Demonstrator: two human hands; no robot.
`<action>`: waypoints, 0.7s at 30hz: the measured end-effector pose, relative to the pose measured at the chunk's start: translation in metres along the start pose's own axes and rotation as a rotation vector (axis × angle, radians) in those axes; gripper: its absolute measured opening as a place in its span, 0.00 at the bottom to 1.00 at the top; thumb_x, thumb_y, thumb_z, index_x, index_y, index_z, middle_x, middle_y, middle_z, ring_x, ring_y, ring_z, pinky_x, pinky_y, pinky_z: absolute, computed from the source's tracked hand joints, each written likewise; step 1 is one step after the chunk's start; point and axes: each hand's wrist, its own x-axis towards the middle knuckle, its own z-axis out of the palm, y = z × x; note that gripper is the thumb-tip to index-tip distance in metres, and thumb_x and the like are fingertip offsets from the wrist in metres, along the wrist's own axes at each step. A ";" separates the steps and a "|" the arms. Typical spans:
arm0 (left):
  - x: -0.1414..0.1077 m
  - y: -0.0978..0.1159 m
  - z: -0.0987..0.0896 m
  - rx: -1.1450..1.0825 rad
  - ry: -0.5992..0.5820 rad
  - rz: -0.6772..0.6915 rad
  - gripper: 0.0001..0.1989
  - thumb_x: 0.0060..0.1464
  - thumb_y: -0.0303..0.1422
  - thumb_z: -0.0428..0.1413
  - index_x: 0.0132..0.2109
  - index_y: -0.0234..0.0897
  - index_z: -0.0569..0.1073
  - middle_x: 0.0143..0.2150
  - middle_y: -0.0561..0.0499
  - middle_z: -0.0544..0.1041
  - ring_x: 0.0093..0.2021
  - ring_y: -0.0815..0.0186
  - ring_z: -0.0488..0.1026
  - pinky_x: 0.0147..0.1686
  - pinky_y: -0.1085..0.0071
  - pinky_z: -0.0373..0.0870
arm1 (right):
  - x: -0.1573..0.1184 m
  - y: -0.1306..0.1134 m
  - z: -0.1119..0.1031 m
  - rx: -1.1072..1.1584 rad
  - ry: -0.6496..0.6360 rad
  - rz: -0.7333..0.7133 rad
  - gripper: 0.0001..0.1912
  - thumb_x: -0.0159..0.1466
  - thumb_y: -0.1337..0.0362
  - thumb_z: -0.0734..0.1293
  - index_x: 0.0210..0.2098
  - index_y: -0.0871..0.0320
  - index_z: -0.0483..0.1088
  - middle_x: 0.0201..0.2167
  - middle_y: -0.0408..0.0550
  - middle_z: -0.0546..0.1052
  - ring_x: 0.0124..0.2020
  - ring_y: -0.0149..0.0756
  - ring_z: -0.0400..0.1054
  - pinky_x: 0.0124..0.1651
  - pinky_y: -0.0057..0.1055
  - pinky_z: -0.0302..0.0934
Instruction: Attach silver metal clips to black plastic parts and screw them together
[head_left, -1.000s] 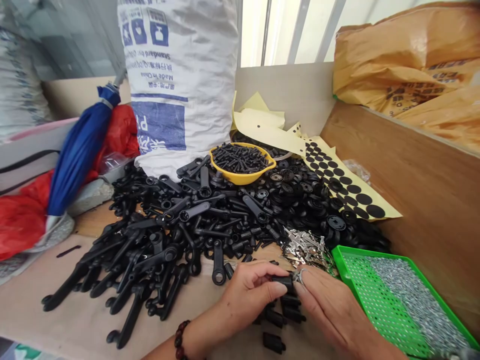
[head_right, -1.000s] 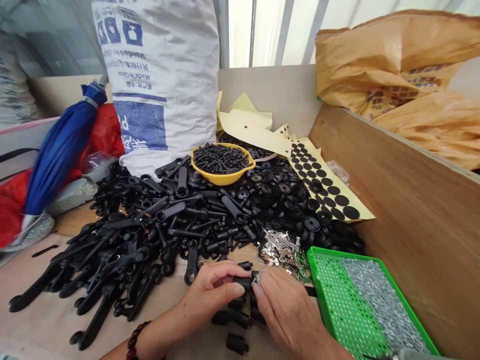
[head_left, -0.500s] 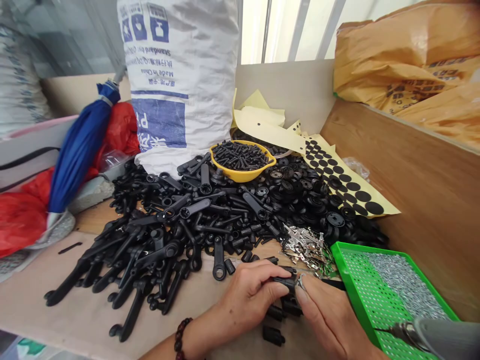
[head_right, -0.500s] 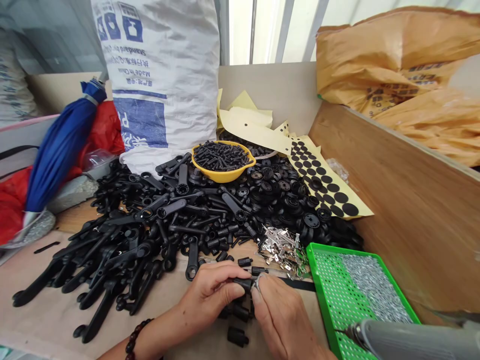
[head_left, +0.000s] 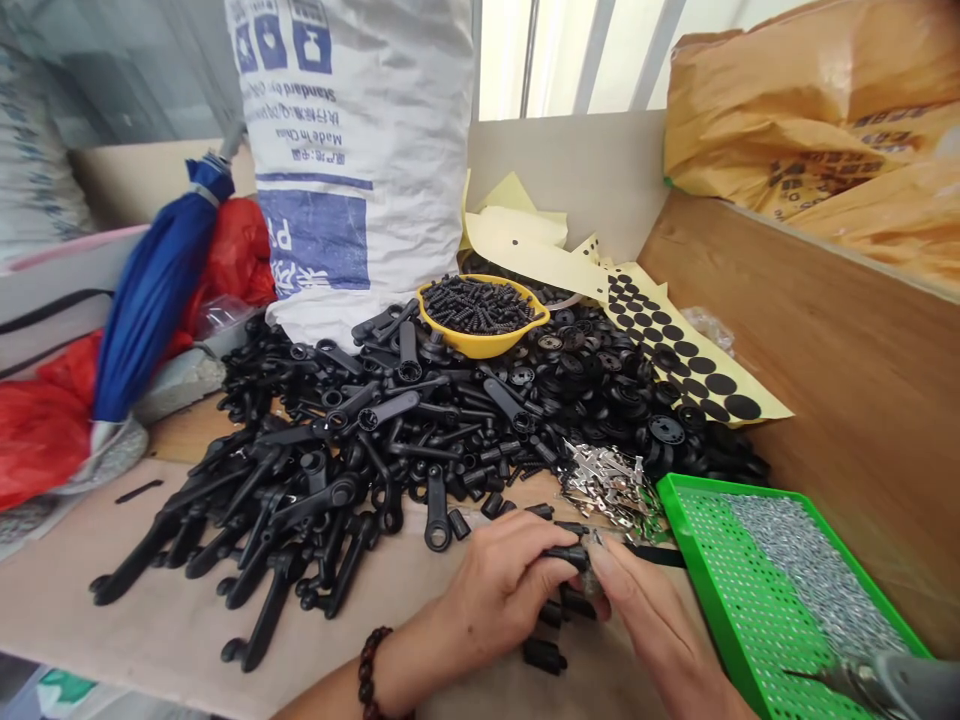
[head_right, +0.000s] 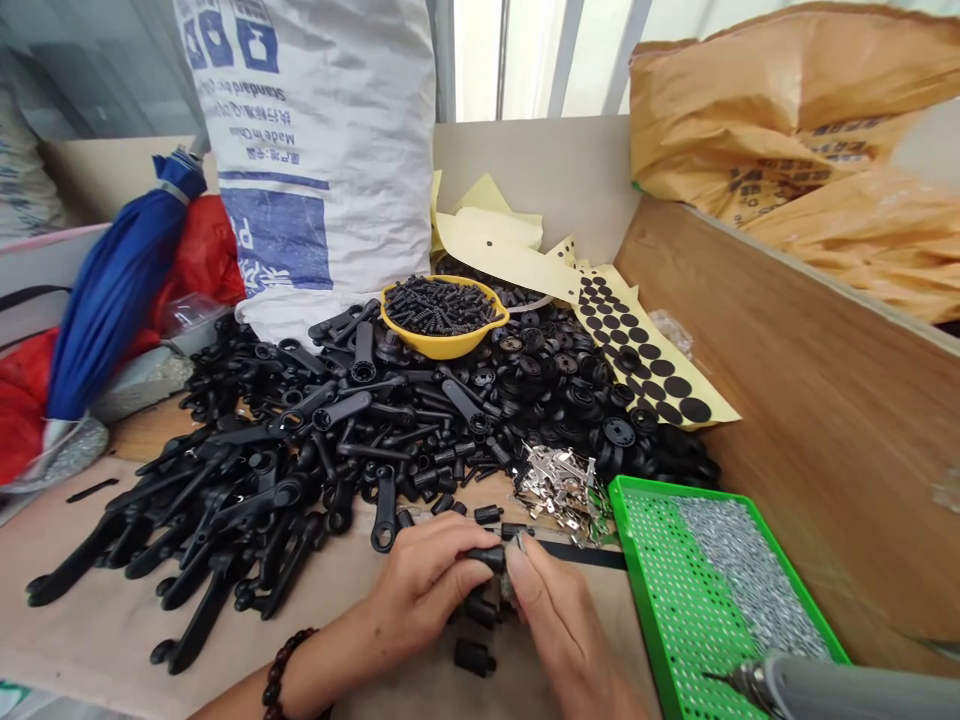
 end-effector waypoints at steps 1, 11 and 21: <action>0.001 0.000 0.000 -0.034 0.003 -0.058 0.11 0.61 0.29 0.49 0.42 0.34 0.76 0.38 0.46 0.78 0.38 0.64 0.73 0.41 0.72 0.67 | 0.002 -0.004 -0.002 -0.017 -0.009 -0.016 0.17 0.68 0.51 0.55 0.42 0.52 0.70 0.31 0.47 0.76 0.35 0.42 0.71 0.33 0.33 0.69; -0.001 -0.004 -0.002 0.109 -0.101 -0.091 0.10 0.57 0.28 0.55 0.45 0.34 0.76 0.40 0.46 0.80 0.40 0.62 0.75 0.43 0.70 0.69 | 0.020 -0.028 -0.007 -0.188 -0.069 -0.253 0.14 0.69 0.65 0.53 0.27 0.53 0.61 0.22 0.43 0.70 0.24 0.33 0.67 0.29 0.28 0.65; -0.003 -0.004 0.001 0.091 -0.042 0.033 0.09 0.61 0.30 0.50 0.43 0.33 0.74 0.37 0.45 0.78 0.37 0.63 0.73 0.40 0.70 0.68 | 0.013 -0.032 -0.009 -0.008 -0.094 -0.003 0.12 0.69 0.60 0.54 0.42 0.54 0.67 0.39 0.50 0.77 0.42 0.40 0.72 0.39 0.31 0.69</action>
